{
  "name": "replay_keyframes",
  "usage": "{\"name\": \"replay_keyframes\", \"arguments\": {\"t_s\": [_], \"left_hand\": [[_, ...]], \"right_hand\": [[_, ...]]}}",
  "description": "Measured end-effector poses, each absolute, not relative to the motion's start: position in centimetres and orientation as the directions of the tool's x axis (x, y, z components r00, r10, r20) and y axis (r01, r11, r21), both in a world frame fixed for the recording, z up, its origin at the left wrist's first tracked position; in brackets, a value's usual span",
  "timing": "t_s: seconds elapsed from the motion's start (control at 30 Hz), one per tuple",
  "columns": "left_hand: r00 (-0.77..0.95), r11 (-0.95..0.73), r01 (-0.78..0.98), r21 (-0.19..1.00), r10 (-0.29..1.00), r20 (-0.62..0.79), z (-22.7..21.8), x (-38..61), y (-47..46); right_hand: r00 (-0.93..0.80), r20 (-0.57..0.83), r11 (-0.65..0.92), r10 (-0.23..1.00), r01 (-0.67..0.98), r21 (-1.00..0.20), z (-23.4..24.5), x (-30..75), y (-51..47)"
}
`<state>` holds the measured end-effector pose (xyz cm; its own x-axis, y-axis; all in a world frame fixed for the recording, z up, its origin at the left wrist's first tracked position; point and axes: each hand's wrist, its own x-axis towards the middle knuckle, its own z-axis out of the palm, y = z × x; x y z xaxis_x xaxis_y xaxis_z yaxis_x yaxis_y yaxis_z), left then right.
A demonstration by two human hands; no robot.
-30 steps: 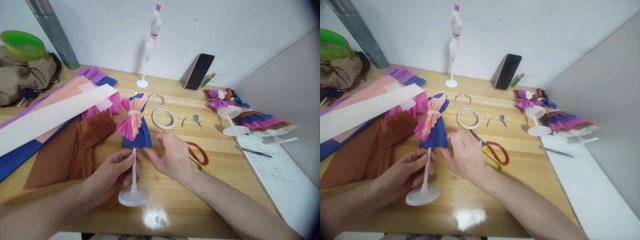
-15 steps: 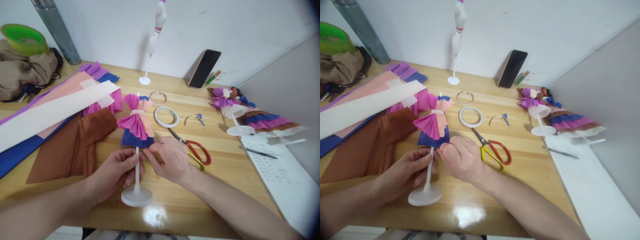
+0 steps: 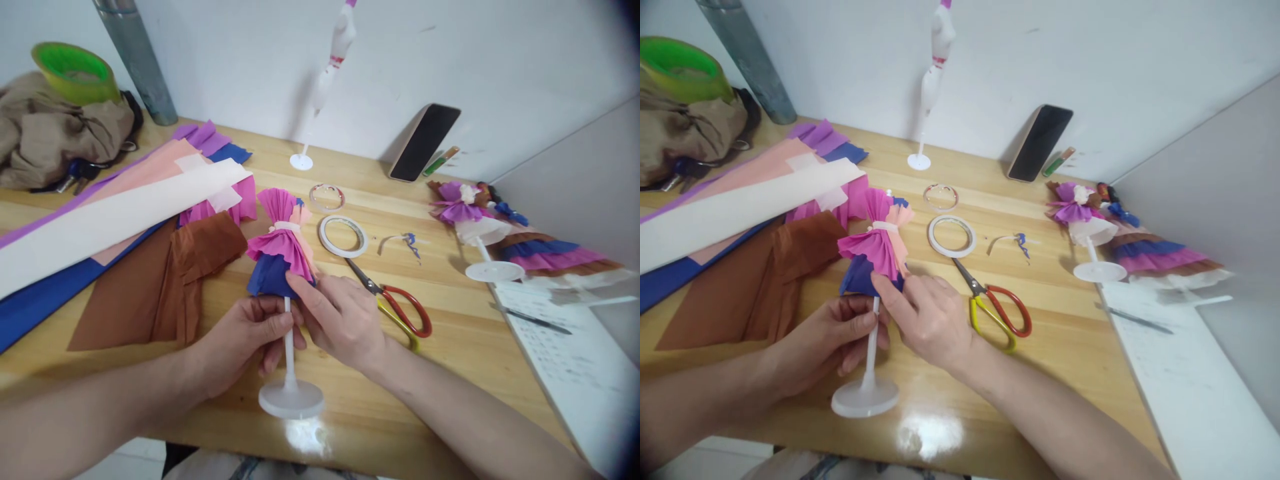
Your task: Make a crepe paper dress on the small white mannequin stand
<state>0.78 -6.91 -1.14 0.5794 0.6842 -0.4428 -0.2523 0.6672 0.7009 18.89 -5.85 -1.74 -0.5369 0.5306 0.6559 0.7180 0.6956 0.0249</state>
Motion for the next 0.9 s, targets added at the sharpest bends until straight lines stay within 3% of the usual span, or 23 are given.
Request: {"name": "replay_keyframes", "arguments": {"t_s": [0.23,0.43,0.73,0.9], "left_hand": [[0.601,0.657,-0.246,0.713,0.680,-0.419,-1.3,0.7,-6.9],[0.587,0.640,-0.245,0.729,0.696,-0.414,-1.3,0.8,-6.9],[0.566,0.610,-0.233,0.758,0.719,-0.404,-1.2,1.1,-7.2],[0.528,0.589,-0.232,0.774,0.745,-0.408,-1.2,1.3,-7.5]], "right_hand": [[-0.507,0.673,0.678,0.539,0.735,0.012,-1.8,18.7,-5.8],[-0.396,0.714,0.712,0.578,0.672,-0.204,-0.9,18.3,-6.1],[-0.380,0.662,0.702,0.646,0.636,-0.320,-0.2,18.0,-6.5],[-0.366,0.675,0.672,0.641,0.692,-0.263,0.2,18.1,-6.7]]}}
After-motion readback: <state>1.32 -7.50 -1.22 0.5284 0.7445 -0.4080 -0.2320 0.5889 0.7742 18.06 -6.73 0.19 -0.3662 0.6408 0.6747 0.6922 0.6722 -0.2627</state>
